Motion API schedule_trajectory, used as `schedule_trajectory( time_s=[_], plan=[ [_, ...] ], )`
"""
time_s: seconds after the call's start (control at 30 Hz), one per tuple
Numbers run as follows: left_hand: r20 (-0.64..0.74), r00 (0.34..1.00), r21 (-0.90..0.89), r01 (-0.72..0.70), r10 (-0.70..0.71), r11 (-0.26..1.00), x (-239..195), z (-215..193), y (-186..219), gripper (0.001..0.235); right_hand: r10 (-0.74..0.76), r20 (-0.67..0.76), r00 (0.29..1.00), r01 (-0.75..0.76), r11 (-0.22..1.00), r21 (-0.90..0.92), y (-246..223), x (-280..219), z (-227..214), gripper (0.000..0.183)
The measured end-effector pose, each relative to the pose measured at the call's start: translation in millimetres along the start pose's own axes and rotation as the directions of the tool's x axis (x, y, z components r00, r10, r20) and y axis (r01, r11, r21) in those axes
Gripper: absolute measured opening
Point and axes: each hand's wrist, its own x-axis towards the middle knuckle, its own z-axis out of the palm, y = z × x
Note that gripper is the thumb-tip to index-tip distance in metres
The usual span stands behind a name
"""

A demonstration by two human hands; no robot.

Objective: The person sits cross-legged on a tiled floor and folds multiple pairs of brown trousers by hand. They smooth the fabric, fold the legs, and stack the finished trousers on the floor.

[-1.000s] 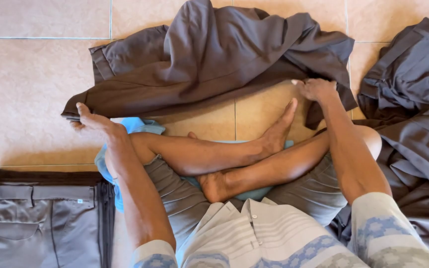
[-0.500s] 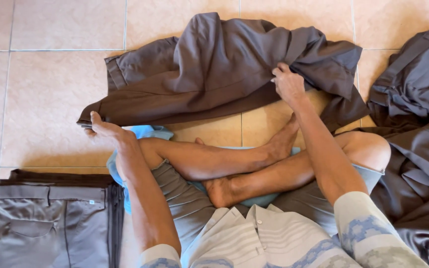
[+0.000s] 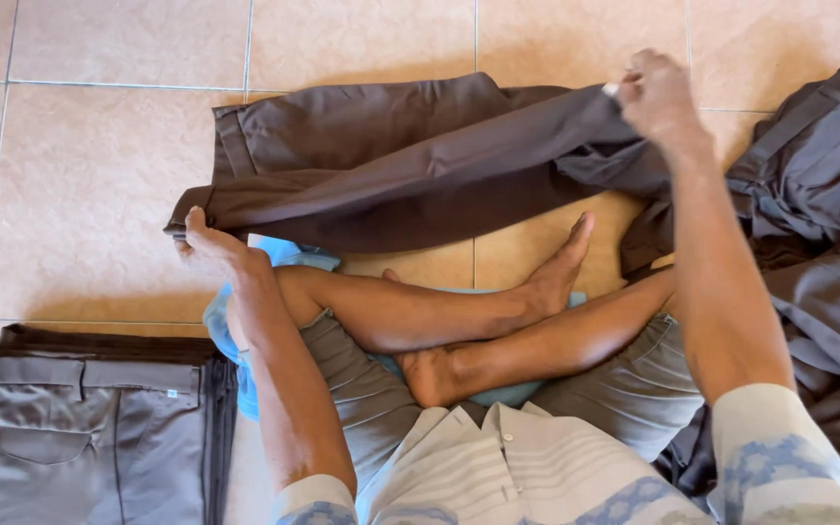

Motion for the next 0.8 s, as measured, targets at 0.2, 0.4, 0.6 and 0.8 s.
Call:
schedule_trajectory(
  time_s=[0.2, 0.4, 0.6, 0.8],
  plan=[
    [-0.015, 0.999, -0.050, 0.042, -0.042, 0.998, 0, -3, 0, 0.033, -0.083, -0.116, 0.990, 0.092, 0.993, 0.075, -83, -55, 20, 0.036],
    [0.093, 0.987, -0.465, 0.160, -0.131, 0.871, 36, -11, -28, 0.031, -0.372, -0.128, 0.919, 0.335, 0.911, -0.243, -43, -68, 69, 0.028],
    [-0.054, 0.998, -0.076, -0.022, 0.018, 0.997, 12, -3, -10, 0.036, -0.271, 0.158, 0.950, 0.312, 0.779, -0.544, -1, -62, 100, 0.031],
    [0.081, 0.993, -0.081, -0.073, 0.080, 0.994, 64, -20, -44, 0.051, -0.250, 0.176, 0.952, 0.303, 0.851, -0.428, 42, -71, 135, 0.022]
  ],
)
